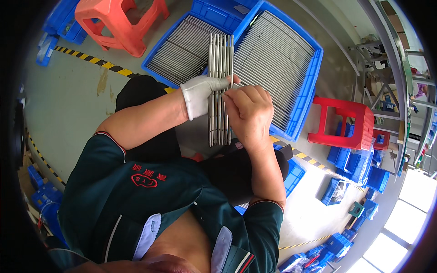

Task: Inspecting and aligning thin metal rods in a production facility.

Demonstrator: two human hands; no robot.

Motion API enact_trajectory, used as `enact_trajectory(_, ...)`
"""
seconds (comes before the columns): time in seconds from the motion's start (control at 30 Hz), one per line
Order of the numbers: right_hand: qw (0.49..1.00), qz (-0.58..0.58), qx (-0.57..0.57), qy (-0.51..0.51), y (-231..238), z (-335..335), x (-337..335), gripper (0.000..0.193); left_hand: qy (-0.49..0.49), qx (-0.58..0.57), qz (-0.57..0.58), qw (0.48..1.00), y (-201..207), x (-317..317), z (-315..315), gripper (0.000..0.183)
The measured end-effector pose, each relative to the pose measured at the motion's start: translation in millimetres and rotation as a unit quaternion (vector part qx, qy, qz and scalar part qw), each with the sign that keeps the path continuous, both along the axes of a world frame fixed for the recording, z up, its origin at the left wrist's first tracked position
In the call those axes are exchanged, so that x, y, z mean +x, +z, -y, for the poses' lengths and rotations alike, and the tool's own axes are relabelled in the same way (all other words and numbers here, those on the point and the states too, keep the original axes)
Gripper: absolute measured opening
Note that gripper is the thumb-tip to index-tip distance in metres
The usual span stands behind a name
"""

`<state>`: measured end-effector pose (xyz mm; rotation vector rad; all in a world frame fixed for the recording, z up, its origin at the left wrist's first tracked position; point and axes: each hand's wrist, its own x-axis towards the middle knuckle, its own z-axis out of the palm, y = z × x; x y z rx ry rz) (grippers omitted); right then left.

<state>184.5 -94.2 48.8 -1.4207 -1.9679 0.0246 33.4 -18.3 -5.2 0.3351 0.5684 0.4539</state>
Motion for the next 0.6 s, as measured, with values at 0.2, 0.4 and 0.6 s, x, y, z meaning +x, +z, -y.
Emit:
enact_trajectory(0.2, 1.0, -0.001, -0.001, -0.015, -0.4, 0.2, 1.4, 0.012, -0.006, 0.009, 0.033, 0.999, -1.4, -1.5, -0.5, 0.023)
enact_trajectory(0.4, 0.999, 0.039, 0.017, -0.003, 0.0, 0.6, -1.0, 0.013, 0.004, 0.009, 0.016, 1.0, -3.8, -0.3, 0.3, 0.023)
enact_trajectory(0.6, 0.998, 0.066, 0.016, 0.004, 0.3, 0.9, -0.2, 0.012, -0.001, 0.009, 0.035, 0.999, -1.8, -1.2, 1.6, 0.021)
